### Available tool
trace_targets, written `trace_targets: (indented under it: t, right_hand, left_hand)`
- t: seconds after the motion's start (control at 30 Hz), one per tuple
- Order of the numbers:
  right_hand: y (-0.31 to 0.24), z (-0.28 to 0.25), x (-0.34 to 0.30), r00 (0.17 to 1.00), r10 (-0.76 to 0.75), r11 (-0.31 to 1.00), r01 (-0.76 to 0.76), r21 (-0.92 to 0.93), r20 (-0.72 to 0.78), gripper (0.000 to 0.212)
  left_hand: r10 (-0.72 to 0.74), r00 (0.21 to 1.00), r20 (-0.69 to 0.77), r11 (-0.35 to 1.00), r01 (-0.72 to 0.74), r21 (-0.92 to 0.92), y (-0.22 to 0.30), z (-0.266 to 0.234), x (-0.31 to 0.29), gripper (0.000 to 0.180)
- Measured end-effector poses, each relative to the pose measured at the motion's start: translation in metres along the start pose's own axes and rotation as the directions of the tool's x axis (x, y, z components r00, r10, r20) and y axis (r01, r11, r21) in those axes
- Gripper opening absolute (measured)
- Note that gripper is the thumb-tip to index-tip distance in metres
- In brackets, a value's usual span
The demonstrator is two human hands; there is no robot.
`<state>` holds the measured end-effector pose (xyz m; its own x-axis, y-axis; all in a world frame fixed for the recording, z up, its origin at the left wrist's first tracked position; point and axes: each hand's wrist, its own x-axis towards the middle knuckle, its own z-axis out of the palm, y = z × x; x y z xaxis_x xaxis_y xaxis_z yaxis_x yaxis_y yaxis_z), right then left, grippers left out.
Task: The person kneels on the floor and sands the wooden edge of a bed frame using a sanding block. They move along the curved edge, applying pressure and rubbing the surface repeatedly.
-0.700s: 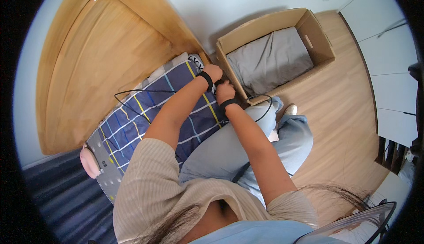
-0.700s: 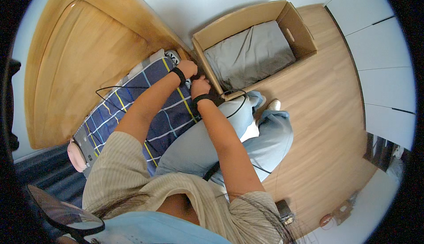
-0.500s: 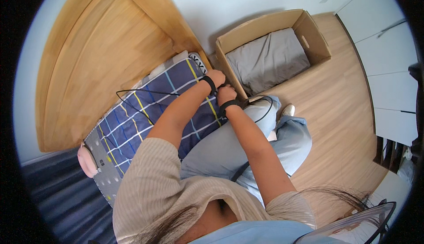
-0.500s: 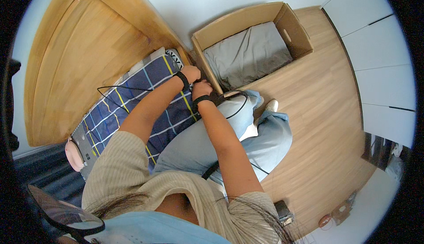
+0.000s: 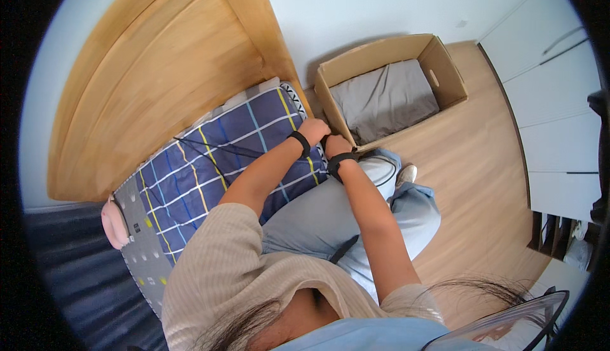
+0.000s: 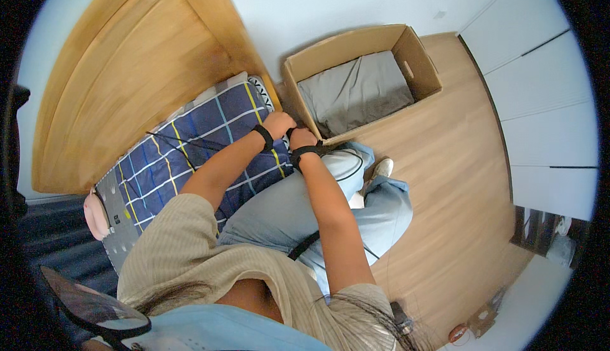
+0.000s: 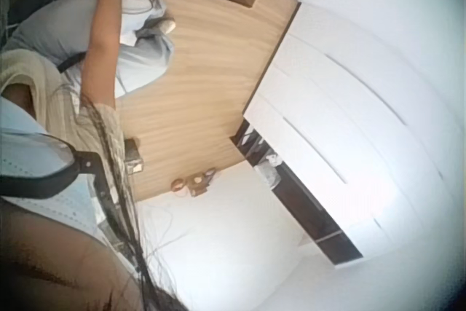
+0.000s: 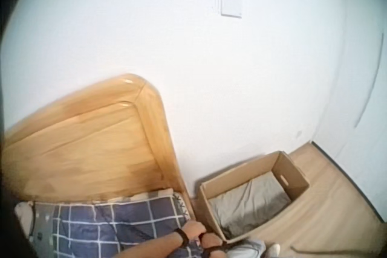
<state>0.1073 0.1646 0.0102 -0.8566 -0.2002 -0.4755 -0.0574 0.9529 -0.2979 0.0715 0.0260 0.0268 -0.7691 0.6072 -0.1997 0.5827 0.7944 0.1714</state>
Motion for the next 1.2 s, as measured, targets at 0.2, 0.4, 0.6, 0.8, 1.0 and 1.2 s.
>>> trace_targets:
  t: [0.2, 0.4, 0.6, 0.8, 1.0, 1.2]
  right_hand:
    - [-0.002, -0.034, -0.015, 0.986, -0.093, 0.992, 0.103, 0.068, -0.139, 0.019]
    - [0.004, -0.058, -0.051, 0.925, -0.108, 0.936, 0.219, 0.277, -0.365, 0.042]
    - [0.008, -0.07, -0.078, 0.853, -0.104, 0.896, 0.304, 0.325, -0.512, 0.04]
    - [0.005, -0.087, -0.103, 0.744, -0.18, 0.799, 0.492, 0.346, -0.644, 0.039]
    - [0.005, -0.106, -0.124, 0.728, -0.216, 0.741, 0.556, 0.377, -0.651, 0.042]
    - [0.014, -0.119, -0.136, 0.763, -0.201, 0.739, 0.53, 0.416, -0.614, 0.044]
  left_hand:
    - [0.01, 0.936, -0.351, 0.981, -0.076, -0.176, -0.017, -0.034, -0.018, 0.029]
    - [-0.08, 0.85, -0.52, 0.942, -0.106, -0.318, -0.003, -0.072, -0.043, 0.028]
    - [-0.324, 0.826, -0.461, 0.848, 0.038, -0.528, 0.023, -0.094, -0.074, 0.027]
    - [-0.446, 0.765, -0.464, 0.721, 0.0, -0.693, 0.042, -0.111, -0.101, 0.027]
    - [-0.484, 0.74, -0.466, 0.645, -0.058, -0.762, 0.056, -0.132, -0.116, 0.027]
    - [-0.488, 0.742, -0.459, 0.571, -0.127, -0.811, 0.069, -0.143, -0.114, 0.029]
